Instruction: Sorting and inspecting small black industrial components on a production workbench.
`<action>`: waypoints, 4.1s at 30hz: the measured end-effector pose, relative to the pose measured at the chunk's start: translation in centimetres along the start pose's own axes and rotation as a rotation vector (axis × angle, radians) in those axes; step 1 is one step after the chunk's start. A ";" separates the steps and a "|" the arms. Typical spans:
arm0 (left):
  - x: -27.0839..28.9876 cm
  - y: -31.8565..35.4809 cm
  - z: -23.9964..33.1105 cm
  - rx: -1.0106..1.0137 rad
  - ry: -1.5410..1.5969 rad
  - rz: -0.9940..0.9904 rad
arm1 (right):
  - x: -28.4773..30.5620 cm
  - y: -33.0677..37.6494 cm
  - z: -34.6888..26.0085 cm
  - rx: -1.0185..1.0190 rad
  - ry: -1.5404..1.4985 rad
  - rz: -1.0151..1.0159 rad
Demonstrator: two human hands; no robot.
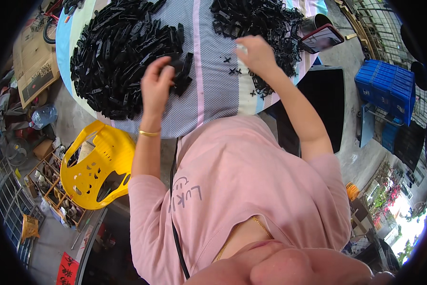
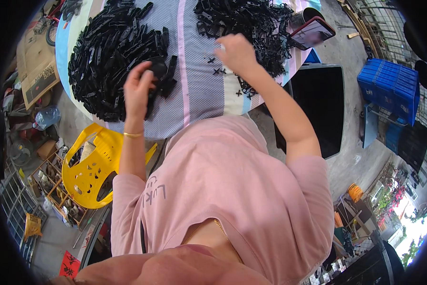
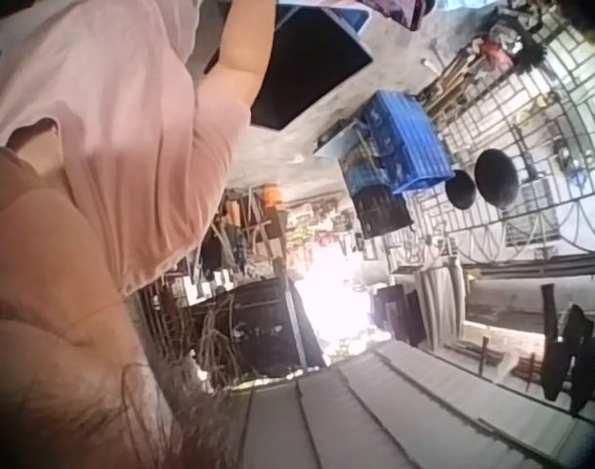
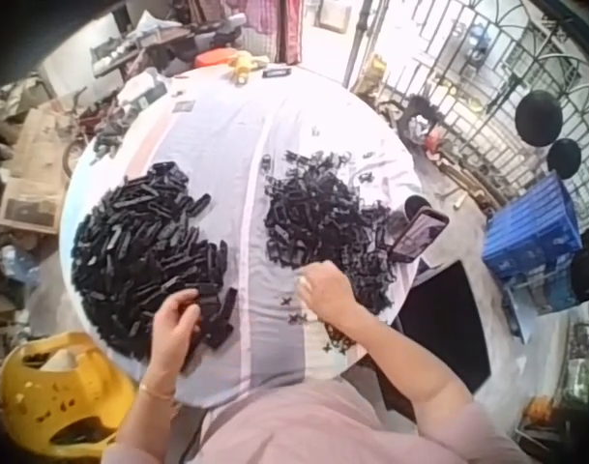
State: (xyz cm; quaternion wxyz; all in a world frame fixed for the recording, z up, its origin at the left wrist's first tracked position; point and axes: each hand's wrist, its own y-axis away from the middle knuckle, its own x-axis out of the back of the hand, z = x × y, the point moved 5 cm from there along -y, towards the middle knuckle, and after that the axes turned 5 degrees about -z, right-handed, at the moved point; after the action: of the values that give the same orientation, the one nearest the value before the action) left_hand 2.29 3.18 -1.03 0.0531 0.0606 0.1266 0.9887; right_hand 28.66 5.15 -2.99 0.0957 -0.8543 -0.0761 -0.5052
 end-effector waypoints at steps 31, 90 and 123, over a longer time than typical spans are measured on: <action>-10.2 -1.6 -4.9 -0.182 -0.509 -0.263 | -0.5 -0.1 2.1 0.236 0.068 0.107; -8.5 1.5 -5.0 0.480 0.693 -0.447 | -0.9 0.6 -2.6 0.128 -0.341 0.087; -8.6 1.3 -5.0 0.366 0.575 -0.285 | -1.9 2.9 -5.0 -0.089 -0.583 -0.238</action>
State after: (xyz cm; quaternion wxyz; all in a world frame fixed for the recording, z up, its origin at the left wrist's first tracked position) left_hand 9.97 -0.29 -6.39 0.1410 -0.2292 0.3184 0.9090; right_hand 24.16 1.02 -2.50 -0.0272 -0.9516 -0.1775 -0.2495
